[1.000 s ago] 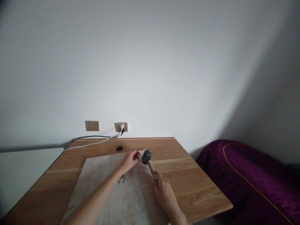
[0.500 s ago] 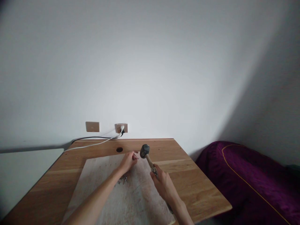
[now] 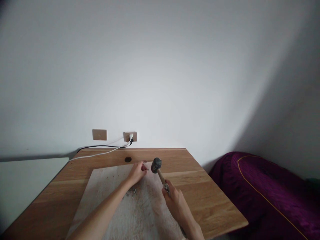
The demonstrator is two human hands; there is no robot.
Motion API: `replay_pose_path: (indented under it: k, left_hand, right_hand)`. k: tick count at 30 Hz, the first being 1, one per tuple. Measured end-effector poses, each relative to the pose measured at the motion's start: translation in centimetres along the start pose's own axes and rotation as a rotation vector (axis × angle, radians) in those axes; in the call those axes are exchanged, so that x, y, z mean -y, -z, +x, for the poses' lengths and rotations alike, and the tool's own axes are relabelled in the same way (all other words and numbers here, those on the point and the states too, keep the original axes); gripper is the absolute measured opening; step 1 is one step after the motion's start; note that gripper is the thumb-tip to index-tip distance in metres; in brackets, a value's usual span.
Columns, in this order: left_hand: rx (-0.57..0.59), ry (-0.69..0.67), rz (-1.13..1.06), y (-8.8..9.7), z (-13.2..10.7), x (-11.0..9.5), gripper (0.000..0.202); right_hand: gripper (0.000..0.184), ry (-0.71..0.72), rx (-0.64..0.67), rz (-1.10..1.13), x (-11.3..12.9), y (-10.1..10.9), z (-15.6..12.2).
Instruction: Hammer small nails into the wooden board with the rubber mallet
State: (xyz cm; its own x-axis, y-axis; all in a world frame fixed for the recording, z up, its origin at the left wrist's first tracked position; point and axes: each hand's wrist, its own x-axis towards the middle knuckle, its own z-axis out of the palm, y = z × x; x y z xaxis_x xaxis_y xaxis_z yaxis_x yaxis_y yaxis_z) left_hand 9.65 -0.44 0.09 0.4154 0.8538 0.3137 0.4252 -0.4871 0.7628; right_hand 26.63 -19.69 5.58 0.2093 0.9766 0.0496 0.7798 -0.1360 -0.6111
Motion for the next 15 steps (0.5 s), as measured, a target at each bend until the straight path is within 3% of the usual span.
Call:
replay_pose_path:
  k: [7, 15]
  left_hand:
    - [-0.004, -0.013, 0.012, -0.1, -0.1, -0.1, 0.040]
    - [0.007, -0.030, -0.005, -0.2, -0.1, 0.1, 0.039]
  right_hand:
    - [0.049, 0.049, -0.029, 0.004, -2.4, -2.3, -0.9]
    - [0.048, 0.060, -0.032, 0.025, -2.4, -2.0, -0.7]
